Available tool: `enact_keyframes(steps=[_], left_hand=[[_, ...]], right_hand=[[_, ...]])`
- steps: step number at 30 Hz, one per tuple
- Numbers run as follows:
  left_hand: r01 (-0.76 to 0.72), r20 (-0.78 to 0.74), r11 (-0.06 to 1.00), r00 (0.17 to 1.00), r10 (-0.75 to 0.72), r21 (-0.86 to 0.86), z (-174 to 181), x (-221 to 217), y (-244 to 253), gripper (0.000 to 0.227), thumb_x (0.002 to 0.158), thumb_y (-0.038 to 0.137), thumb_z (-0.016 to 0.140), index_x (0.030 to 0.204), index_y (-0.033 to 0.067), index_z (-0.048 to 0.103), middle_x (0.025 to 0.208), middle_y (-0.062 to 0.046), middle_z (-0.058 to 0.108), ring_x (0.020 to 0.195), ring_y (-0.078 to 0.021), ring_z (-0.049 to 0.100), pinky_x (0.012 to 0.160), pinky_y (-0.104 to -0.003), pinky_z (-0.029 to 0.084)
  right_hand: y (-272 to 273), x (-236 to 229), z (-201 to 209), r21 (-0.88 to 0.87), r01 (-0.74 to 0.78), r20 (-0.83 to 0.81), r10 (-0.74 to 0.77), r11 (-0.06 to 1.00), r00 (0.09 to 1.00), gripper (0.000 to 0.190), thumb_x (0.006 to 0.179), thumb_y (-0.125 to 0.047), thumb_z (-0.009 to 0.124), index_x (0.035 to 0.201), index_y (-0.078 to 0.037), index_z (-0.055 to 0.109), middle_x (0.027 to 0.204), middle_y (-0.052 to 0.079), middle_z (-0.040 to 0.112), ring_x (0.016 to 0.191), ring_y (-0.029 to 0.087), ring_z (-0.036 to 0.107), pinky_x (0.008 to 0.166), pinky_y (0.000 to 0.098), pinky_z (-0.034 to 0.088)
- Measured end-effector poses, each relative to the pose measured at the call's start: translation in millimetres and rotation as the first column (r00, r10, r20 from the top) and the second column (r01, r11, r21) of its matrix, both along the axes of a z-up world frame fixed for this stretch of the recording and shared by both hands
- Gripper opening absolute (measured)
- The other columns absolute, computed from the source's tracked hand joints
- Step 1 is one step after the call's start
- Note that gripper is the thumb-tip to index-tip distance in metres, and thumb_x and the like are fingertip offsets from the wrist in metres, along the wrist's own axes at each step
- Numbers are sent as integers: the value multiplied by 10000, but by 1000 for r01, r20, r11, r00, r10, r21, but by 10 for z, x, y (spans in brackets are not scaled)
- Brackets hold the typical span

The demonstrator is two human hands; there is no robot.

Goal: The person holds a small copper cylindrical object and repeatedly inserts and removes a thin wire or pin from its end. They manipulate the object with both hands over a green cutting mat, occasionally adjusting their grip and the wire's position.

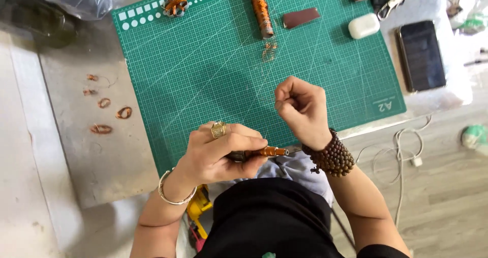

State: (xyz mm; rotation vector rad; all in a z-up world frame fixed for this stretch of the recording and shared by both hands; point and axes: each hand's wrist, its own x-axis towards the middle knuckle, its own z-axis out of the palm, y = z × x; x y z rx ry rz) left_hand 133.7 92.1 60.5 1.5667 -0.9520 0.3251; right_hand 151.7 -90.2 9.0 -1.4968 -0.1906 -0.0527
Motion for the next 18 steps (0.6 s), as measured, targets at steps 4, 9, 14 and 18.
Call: enact_keyframes(steps=[4, 9, 14, 18], left_hand=[[-124, 77, 992, 990, 121, 36, 50, -76, -166, 107, 802, 128, 680, 831, 25, 680, 695, -39, 677, 559, -148, 668, 541, -215, 559], [-169, -6, 983, 986, 169, -68, 160, -296, -429, 107, 795, 86, 682, 825, -16, 667, 690, -86, 655, 500, -178, 625, 494, -226, 545], [-238, -45, 943, 971, 234, -231, 199, -541, -523, 206, 782, 97, 676, 835, -85, 595, 726, -182, 657, 508, -165, 618, 462, -199, 559], [-281, -38, 918, 959, 282, -279, 80, -702, -416, 249, 780, 158, 682, 832, -67, 592, 700, -167, 647, 560, -184, 672, 510, -230, 631]], right_hand=[[-208, 144, -91, -31, -14, 24, 15, 999, 1000, 86, 709, 68, 500, 675, -6, 528, 543, 49, 395, 510, 87, 356, 445, 213, 355], [-501, 382, -165, -89, -99, 64, 105, 991, 992, 86, 722, 68, 499, 684, -6, 518, 536, 47, 407, 509, 86, 363, 448, 213, 351], [-728, 418, -140, -125, -149, 28, 154, 981, 988, 153, 795, 7, 500, 705, -111, 462, 648, -41, 454, 552, 33, 338, 482, 181, 297], [-902, 398, -132, -181, -124, 68, 138, 976, 988, 145, 806, 11, 497, 712, -97, 479, 646, -36, 456, 553, 33, 350, 482, 175, 296]])
